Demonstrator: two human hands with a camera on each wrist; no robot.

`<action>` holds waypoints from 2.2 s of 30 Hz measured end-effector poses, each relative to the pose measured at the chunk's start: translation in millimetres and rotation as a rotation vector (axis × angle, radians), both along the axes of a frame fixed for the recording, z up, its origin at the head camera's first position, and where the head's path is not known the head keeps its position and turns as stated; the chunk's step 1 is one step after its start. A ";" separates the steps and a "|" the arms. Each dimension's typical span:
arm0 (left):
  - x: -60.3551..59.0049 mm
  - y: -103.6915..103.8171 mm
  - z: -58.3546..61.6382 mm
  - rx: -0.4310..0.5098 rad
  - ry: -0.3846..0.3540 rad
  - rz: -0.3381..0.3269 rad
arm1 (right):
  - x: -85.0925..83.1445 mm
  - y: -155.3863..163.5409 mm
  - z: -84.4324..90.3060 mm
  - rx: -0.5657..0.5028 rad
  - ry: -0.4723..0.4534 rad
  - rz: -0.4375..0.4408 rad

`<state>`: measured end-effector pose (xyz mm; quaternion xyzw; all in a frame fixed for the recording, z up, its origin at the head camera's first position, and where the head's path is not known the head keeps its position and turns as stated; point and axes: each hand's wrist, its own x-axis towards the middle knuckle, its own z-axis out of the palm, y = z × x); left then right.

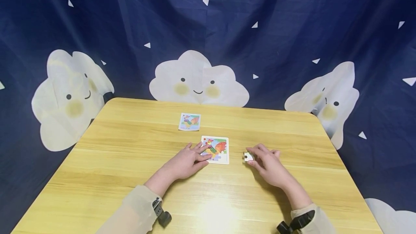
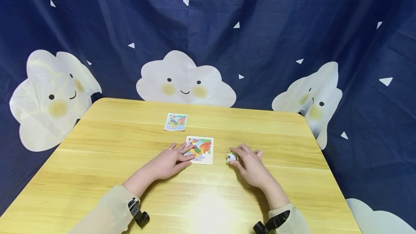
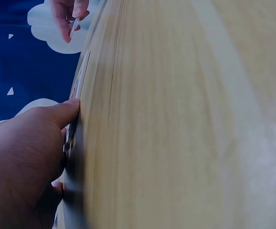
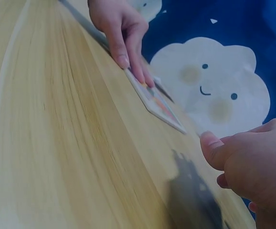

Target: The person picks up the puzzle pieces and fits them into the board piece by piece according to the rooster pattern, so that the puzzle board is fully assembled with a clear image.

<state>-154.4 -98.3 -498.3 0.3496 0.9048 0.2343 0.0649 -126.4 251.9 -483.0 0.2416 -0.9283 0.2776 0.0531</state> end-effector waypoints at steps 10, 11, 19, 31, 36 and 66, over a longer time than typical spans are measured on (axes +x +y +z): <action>-0.5 -0.8 -0.1 0.001 -0.003 -0.007 | -5.8 -21.6 1.0 -0.015 -0.013 0.029; -0.4 -0.8 0.1 0.001 -0.003 -0.008 | -6.5 -23.7 1.1 -0.016 -0.015 0.033; 0.0 -0.6 1.0 -0.006 -0.015 -0.005 | -10.1 -38.1 -0.5 -0.023 -0.019 0.061; -0.9 0.1 -0.9 -0.010 -0.012 0.010 | -13.3 -56.9 -4.4 -0.005 -0.052 0.105; -1.0 0.3 -1.3 -0.019 -0.007 0.011 | -14.1 -63.9 -6.7 -0.006 -0.067 0.110; 1.3 4.1 4.7 -0.038 0.032 0.002 | -17.2 -76.7 -10.0 0.116 0.023 0.107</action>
